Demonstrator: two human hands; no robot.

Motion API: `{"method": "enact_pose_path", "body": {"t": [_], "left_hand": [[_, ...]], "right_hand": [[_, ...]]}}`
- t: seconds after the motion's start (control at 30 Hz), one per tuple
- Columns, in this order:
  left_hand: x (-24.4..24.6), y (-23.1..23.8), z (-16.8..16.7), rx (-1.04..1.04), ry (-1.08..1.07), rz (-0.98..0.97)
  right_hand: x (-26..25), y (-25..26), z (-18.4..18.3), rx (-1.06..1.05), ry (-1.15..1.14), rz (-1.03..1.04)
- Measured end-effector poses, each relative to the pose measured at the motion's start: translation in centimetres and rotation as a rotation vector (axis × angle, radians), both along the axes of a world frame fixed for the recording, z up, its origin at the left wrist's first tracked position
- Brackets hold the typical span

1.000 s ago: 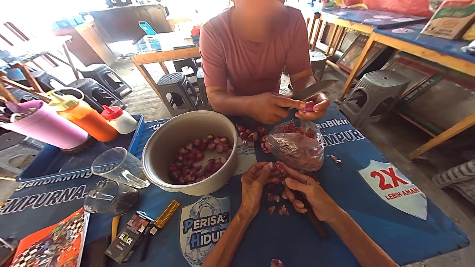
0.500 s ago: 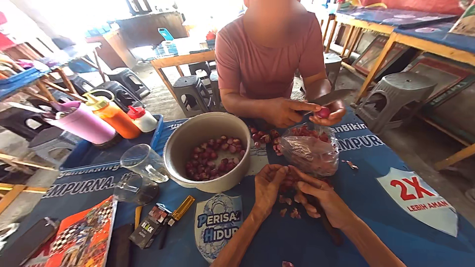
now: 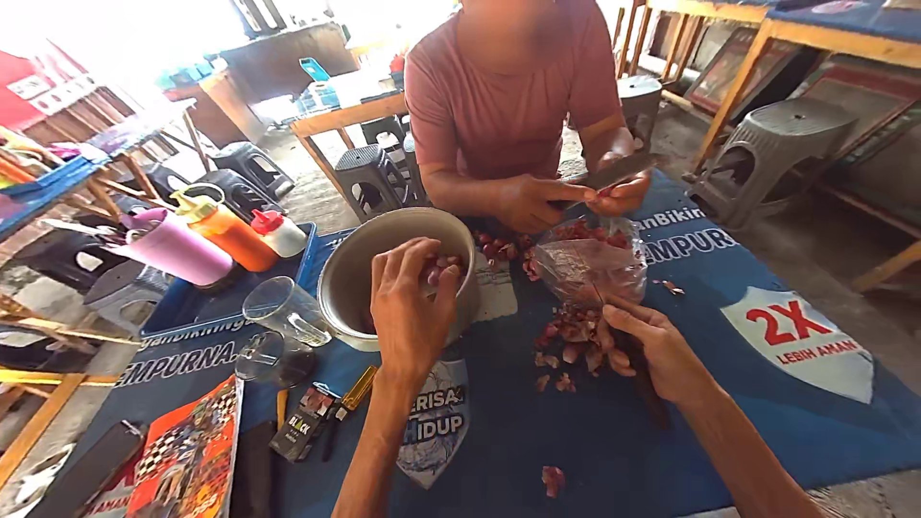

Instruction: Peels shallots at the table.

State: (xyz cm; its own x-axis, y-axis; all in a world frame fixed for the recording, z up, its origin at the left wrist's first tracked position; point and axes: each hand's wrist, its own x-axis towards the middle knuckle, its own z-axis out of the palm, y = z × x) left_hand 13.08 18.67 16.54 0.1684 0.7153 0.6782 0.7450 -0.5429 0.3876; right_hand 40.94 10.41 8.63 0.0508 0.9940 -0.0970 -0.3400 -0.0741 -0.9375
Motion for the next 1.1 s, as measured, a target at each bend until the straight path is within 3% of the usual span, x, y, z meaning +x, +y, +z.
{"method": "enact_pose_path", "body": {"t": [0.07,0.2,0.37,0.6,0.7,0.87,1.1], "left_hand": [[1.5,-1.2,-1.4,0.037,-0.02,-0.13],[6.0,-2.9,-6.2,-0.28,0.102,-0.378],[9.8,-4.7,-10.8,-0.285,0.147,-0.435],[9.9,-4.5,-11.2,-0.396,0.163,-0.434],[9.3,-4.2,-11.3,-0.415,0.013,-0.456],[9.4,-4.8,-9.3,-0.664,-0.36,-0.666],[9.9,-4.9,-9.0,-0.801,-0.428,-0.781]], "right_hand": [[0.9,-0.9,-0.5,0.0,0.019,-0.027],[2.3,-3.0,-1.6,-0.013,0.012,-0.059],[3.2,-5.0,-3.0,-0.021,0.027,-0.086],[2.2,-4.9,-3.2,-0.077,0.075,-0.037],[1.7,-4.8,-3.3,-0.102,0.062,-0.038],[0.5,-4.6,-2.8,-0.096,-0.079,-0.051],[-1.1,-3.6,-1.8,-0.024,-0.249,-0.106]]}}
